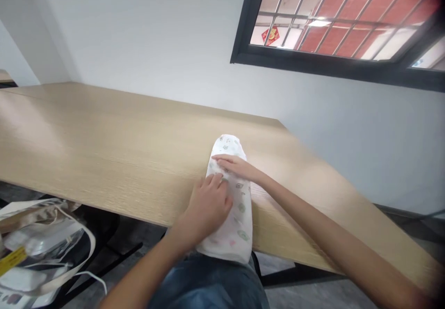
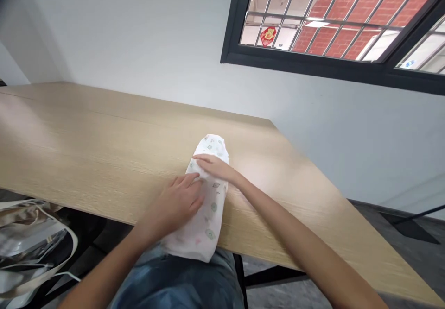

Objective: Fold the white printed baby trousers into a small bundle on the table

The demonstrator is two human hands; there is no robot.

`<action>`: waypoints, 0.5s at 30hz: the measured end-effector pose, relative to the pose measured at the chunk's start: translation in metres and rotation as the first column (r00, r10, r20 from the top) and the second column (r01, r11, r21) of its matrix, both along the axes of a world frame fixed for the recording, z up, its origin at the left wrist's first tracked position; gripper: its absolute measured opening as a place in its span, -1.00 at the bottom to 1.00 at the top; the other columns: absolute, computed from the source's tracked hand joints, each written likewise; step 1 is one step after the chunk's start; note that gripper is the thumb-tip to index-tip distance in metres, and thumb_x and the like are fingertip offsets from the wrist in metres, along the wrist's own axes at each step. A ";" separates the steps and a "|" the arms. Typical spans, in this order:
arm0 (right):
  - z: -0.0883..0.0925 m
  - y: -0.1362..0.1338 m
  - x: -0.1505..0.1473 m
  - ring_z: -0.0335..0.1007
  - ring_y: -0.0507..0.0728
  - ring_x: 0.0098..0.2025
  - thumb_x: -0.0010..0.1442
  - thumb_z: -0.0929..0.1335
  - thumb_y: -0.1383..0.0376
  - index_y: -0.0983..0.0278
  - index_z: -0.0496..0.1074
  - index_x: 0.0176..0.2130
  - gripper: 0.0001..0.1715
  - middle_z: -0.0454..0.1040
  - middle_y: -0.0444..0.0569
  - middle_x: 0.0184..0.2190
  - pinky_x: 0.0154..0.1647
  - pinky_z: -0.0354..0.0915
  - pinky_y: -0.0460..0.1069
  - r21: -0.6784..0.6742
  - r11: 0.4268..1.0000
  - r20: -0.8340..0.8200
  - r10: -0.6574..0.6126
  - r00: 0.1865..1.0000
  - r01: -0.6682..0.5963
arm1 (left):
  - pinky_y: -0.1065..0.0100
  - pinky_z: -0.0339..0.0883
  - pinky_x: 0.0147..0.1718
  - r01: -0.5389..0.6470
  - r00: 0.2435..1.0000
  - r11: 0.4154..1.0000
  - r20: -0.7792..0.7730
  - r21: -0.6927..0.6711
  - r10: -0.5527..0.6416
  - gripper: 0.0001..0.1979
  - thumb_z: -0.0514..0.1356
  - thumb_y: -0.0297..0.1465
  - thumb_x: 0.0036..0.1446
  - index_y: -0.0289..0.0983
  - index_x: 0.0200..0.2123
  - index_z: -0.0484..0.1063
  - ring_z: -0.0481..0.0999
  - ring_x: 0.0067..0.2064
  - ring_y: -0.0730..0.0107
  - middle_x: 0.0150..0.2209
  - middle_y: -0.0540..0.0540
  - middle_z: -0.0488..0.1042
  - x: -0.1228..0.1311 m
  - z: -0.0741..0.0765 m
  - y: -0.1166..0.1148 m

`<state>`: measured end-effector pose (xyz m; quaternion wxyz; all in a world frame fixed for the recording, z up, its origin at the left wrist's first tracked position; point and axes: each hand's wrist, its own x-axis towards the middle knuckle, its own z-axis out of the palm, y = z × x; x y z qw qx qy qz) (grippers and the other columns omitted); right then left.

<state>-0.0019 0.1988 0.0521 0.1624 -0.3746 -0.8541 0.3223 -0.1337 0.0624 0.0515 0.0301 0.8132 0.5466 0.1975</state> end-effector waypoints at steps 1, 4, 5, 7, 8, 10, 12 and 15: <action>-0.001 -0.010 0.000 0.26 0.17 0.06 0.29 0.12 0.17 0.19 0.33 0.07 -0.56 0.33 -0.09 0.08 0.13 0.15 0.10 0.022 0.999 0.030 0.045 0.999 -0.046 | 0.06 0.16 0.04 0.046 0.999 0.999 -0.017 -0.025 -0.046 -0.72 -0.01 -0.43 0.20 -0.37 -0.10 0.40 0.31 0.07 0.12 0.02 -0.27 0.37 0.003 0.003 0.014; -0.007 -0.021 -0.001 0.14 0.14 0.15 0.33 0.03 0.17 0.18 0.26 0.12 -0.51 0.24 -0.11 0.14 0.18 0.07 0.07 0.162 0.978 0.196 0.100 0.976 -0.132 | 0.05 0.17 0.04 0.081 0.996 0.994 -0.033 -0.074 -0.084 -0.69 0.05 -0.41 0.19 -0.42 -0.04 0.38 0.33 0.08 0.07 0.00 -0.30 0.40 0.014 -0.001 0.029; -0.010 -0.016 -0.002 0.11 0.15 0.17 0.33 0.02 0.19 0.20 0.22 0.15 -0.51 0.21 -0.09 0.17 0.18 0.06 0.07 0.224 0.963 0.267 0.086 0.960 -0.149 | 0.01 0.16 0.05 0.069 0.997 0.995 -0.031 -0.077 -0.071 -0.65 0.05 -0.39 0.19 -0.44 0.00 0.35 0.30 0.10 0.03 0.04 -0.32 0.37 0.017 -0.007 0.024; -0.015 0.005 -0.004 0.01 0.19 0.22 0.32 0.03 0.24 0.28 0.16 0.17 -0.50 0.15 0.00 0.20 0.20 0.00 0.12 0.336 0.931 0.366 0.009 0.930 -0.141 | -0.03 0.13 0.08 0.040 0.999 0.999 -0.017 -0.028 -0.040 -0.57 0.02 -0.34 0.22 -0.47 0.10 0.24 0.22 0.17 0.01 0.13 -0.33 0.26 0.020 -0.024 0.000; -0.017 0.018 -0.006 -0.05 0.23 0.24 0.32 0.04 0.26 0.33 0.15 0.17 -0.50 0.13 0.06 0.20 0.21 -0.05 0.16 0.376 0.919 0.385 -0.043 0.922 -0.114 | -0.02 0.13 0.10 0.031 0.999 0.999 -0.009 0.023 -0.031 -0.54 0.00 -0.32 0.23 -0.46 0.13 0.20 0.19 0.18 0.02 0.16 -0.30 0.22 0.019 -0.034 -0.016; -0.018 0.045 -0.009 -0.18 0.31 0.27 0.30 0.03 0.30 0.42 0.15 0.16 -0.50 0.08 0.17 0.21 0.21 -0.17 0.23 0.426 0.904 0.374 -0.141 0.917 -0.035 | 0.04 0.20 0.07 0.055 0.998 0.982 -0.008 0.179 -0.055 -0.54 -0.05 -0.28 0.26 -0.42 0.14 0.18 0.21 0.18 0.09 0.17 -0.22 0.22 0.012 -0.054 -0.048; -0.017 0.064 -0.015 -0.29 0.33 0.29 0.30 0.02 0.33 0.48 0.13 0.15 -0.49 0.04 0.22 0.22 0.22 -0.25 0.24 0.460 0.888 0.364 -0.202 0.909 0.013 | 0.11 0.28 0.03 0.128 0.992 0.934 -0.044 0.334 -0.120 -0.51 -0.05 -0.22 0.26 -0.41 0.14 0.18 0.25 0.16 0.12 0.15 -0.20 0.25 -0.002 -0.069 -0.072; -0.014 0.070 -0.023 -0.27 0.35 0.28 0.29 0.03 0.33 0.51 0.14 0.13 -0.49 0.05 0.26 0.21 0.22 -0.24 0.25 0.453 0.891 0.383 -0.214 0.899 0.020 | 0.20 0.28 0.04 0.305 0.952 0.874 -0.114 0.379 -0.283 -0.48 0.00 -0.18 0.22 -0.37 0.15 0.16 0.29 0.14 0.21 0.10 -0.15 0.33 -0.029 -0.074 -0.084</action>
